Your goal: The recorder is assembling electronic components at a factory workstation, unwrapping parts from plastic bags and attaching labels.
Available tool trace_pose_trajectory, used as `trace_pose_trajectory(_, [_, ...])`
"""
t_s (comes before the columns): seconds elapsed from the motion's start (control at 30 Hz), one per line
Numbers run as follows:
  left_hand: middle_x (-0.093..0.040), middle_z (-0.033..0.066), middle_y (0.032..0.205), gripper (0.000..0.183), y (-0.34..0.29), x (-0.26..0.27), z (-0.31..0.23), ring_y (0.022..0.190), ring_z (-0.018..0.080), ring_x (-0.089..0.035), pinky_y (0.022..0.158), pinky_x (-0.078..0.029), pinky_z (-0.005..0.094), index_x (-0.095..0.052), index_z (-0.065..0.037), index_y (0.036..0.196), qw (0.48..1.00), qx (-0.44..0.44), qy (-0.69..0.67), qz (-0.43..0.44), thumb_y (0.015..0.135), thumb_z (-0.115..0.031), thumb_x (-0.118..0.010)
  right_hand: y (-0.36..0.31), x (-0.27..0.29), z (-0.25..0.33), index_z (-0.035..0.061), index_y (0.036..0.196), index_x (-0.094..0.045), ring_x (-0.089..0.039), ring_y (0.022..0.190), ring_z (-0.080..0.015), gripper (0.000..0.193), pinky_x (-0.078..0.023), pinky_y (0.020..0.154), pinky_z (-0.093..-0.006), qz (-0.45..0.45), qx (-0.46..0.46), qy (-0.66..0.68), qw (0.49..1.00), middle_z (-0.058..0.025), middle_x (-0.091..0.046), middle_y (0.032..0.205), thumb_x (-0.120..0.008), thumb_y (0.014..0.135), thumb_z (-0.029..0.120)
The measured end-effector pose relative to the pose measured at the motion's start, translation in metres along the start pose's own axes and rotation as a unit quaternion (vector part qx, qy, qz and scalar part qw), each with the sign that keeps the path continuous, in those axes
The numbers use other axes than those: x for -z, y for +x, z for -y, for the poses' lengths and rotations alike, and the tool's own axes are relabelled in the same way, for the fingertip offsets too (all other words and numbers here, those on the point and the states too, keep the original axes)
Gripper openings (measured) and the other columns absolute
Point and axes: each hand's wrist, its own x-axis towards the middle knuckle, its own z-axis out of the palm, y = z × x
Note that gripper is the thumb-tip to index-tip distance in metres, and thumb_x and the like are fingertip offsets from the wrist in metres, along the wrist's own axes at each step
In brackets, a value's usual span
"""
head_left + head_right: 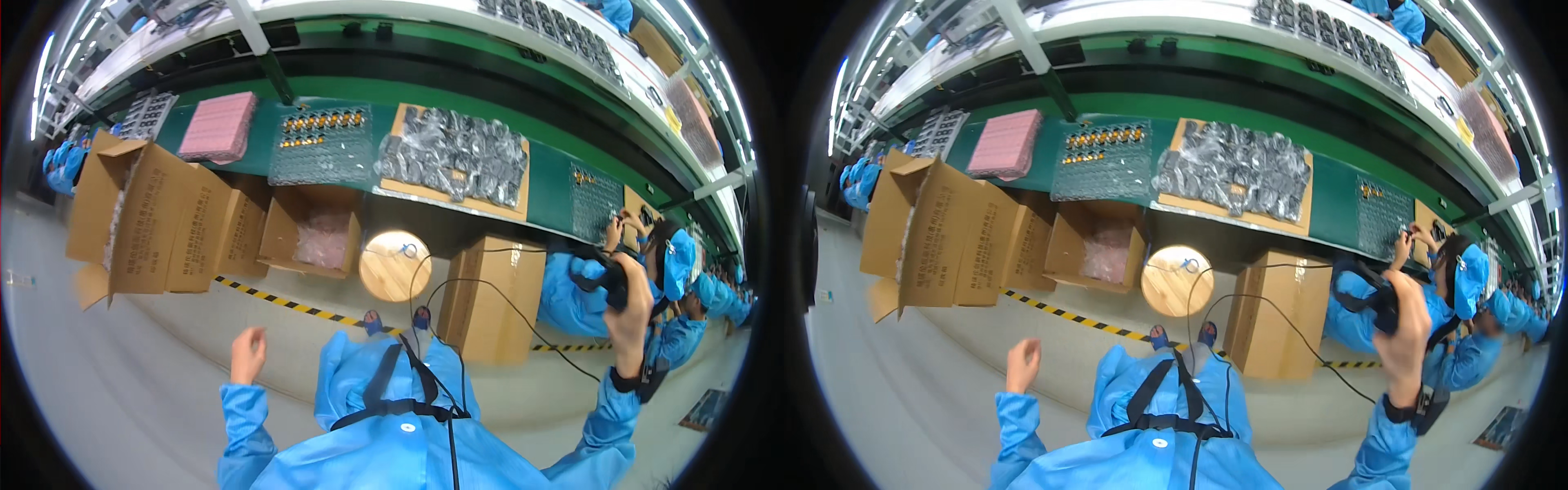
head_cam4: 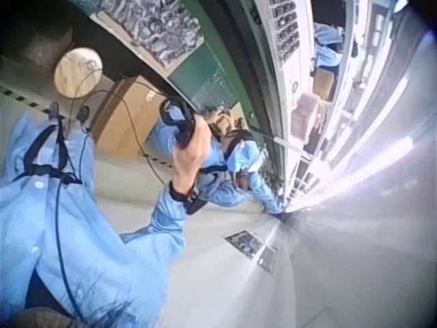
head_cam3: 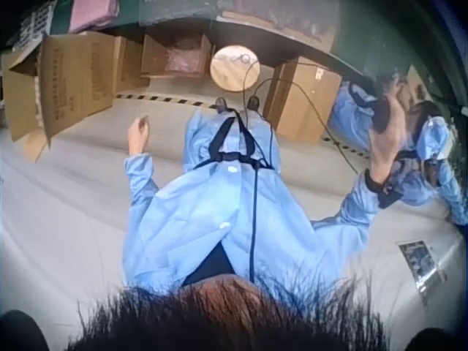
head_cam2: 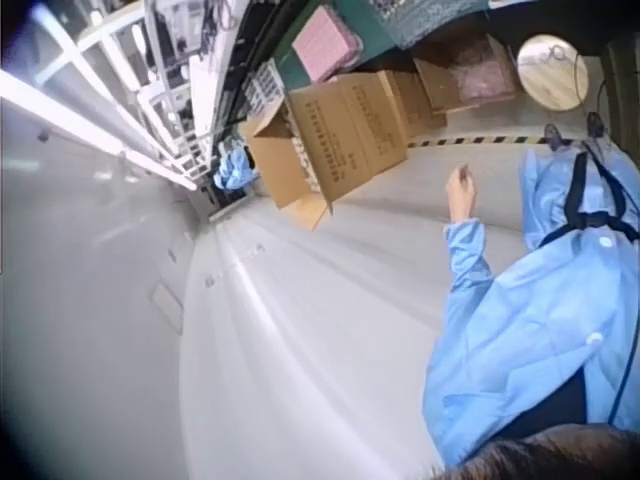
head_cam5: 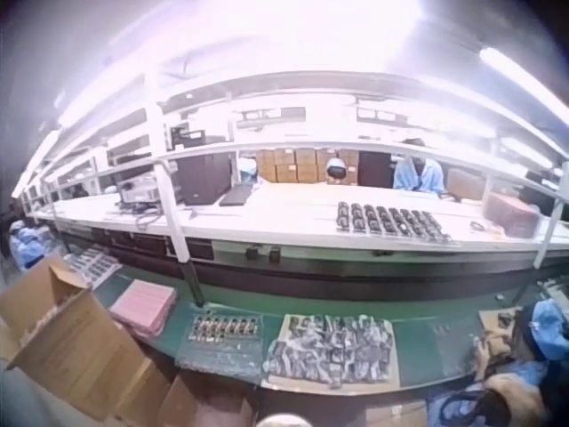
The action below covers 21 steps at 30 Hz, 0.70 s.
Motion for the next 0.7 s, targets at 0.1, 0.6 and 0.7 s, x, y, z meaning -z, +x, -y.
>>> trace_pose_trajectory(0.1, [-0.072,0.0171,0.086,0.016,-0.084,-0.044,0.099,0.080,0.0287,-0.070,0.076,-0.055,0.0380,-0.069,0.001,0.097,0.980,0.185,-0.028,0.067,0.084,-0.008,-0.065,-0.038,0.021,-0.011,-0.0022,0.109,-0.062,-0.062,0.107,-0.0426,0.046,-0.052,0.092,-0.0482,0.026,0.173,-0.176,0.969,-0.0218,-0.063,0.112,-0.066,0.065,-0.011])
trace_pose_trajectory(0.6, [-0.073,0.0140,0.089,0.020,-0.322,-0.168,0.125,0.080,0.0261,-0.071,0.072,-0.057,0.0419,-0.074,-0.015,0.092,0.810,0.433,-0.021,0.396,0.093,-0.018,-0.055,-0.487,-0.095,0.075,0.0077,0.113,-0.067,-0.064,0.102,-0.0400,0.035,-0.052,0.083,-0.0470,0.666,-0.337,0.225,0.627,-0.0186,-0.067,0.113,-0.060,0.081,0.020])
trace_pose_trajectory(0.7, [-0.073,0.0140,0.090,0.020,-0.321,-0.162,0.121,0.081,0.0260,-0.071,0.072,-0.057,0.0422,-0.074,-0.015,0.092,0.806,0.449,-0.039,0.383,0.093,-0.018,-0.055,-0.508,-0.108,0.115,0.0073,0.114,-0.066,-0.064,0.102,-0.0393,0.035,-0.053,0.083,-0.0468,0.678,-0.411,0.253,0.555,-0.0184,-0.068,0.112,-0.060,0.082,0.021])
